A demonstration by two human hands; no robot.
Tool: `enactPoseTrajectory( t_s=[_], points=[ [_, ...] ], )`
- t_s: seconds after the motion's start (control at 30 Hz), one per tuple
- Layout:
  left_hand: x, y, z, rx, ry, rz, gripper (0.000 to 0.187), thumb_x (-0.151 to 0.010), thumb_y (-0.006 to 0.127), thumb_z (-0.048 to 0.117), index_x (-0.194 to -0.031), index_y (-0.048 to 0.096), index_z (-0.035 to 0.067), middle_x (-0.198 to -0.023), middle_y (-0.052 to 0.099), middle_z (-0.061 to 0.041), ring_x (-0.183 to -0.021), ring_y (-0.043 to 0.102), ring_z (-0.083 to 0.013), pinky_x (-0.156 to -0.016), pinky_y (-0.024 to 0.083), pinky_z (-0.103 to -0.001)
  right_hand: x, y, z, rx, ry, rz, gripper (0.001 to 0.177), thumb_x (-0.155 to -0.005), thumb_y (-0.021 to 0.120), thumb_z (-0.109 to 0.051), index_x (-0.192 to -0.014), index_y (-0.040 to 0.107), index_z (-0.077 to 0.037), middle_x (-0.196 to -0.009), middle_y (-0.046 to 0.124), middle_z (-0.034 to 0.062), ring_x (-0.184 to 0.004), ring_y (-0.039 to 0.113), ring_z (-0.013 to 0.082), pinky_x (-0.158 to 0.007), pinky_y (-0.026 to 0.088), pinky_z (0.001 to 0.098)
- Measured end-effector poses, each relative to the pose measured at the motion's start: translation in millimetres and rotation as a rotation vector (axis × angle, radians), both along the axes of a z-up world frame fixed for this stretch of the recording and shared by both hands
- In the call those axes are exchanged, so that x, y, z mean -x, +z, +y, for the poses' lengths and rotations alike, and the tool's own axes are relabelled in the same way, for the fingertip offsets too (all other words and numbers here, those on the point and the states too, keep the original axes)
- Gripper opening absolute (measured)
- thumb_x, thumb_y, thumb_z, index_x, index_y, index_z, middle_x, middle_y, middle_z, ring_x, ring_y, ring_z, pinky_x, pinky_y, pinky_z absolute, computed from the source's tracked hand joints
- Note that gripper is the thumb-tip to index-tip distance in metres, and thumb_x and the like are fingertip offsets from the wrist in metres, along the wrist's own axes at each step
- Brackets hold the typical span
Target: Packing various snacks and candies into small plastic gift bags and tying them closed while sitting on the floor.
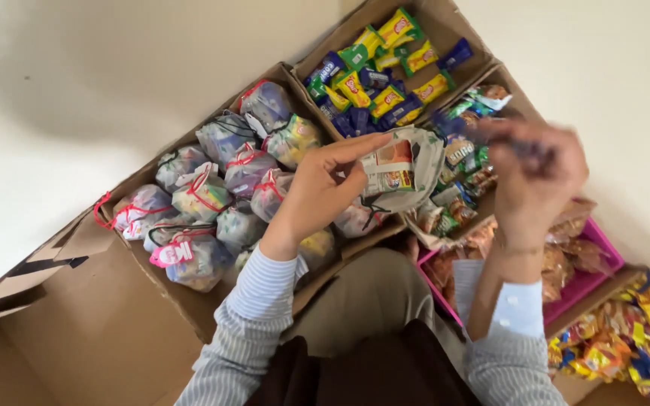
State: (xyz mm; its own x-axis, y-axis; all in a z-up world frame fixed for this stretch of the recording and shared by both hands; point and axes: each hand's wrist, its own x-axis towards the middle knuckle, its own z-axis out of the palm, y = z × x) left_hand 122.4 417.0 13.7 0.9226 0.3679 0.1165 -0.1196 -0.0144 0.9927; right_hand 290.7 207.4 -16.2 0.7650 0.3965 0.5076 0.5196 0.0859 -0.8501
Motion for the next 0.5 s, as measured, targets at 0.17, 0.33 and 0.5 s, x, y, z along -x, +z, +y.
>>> enactPoseTrajectory(
  t_s=[0.17, 0.33, 0.5],
  points=[
    [17.1, 14.7, -31.7, -0.038, -0.059, -0.04, 0.049, -0.088, 0.05, -0.008, -0.131, 0.068, 0.007, -0.133, 0.07, -0.013, -0.071, 0.049, -0.0038, -0.053, 0.045, -0.018, 54.0, 45.9, -33.7, 0.203, 0.285, -0.244, 0.027, -0.079, 0.086, 0.004, -0.098, 0.074, -0.011, -0.11, 0.074, 0.0062, -0.11, 0.069, 0.022, -0.096, 0.06, 0.0322],
    [41.0, 37.4, -74.2, -0.025, -0.188, -0.065, 0.05, -0.092, 0.048, -0.008, -0.136, 0.066, 0.007, -0.138, 0.066, -0.018, -0.081, 0.058, -0.0045, -0.052, 0.056, -0.019, 99.8, 92.9, -51.2, 0.263, 0.426, -0.517, 0.012, -0.095, 0.067, 0.007, -0.099, 0.077, 0.003, -0.111, 0.077, 0.0134, -0.106, 0.075, 0.0372, -0.092, 0.06, 0.0429],
    [60.2, 47.5, -126.9, -0.164, -0.295, -0.16, 0.05, -0.086, 0.052, -0.01, -0.13, 0.069, 0.009, -0.126, 0.073, -0.019, -0.118, 0.068, -0.0279, -0.091, 0.061, -0.042, 131.8, 85.4, -103.0, 0.817, 0.354, -0.767, 0.012, -0.086, 0.064, -0.006, -0.097, 0.067, -0.008, -0.108, 0.07, 0.0025, -0.09, 0.067, 0.0239, -0.076, 0.054, 0.0352]
  ],
)
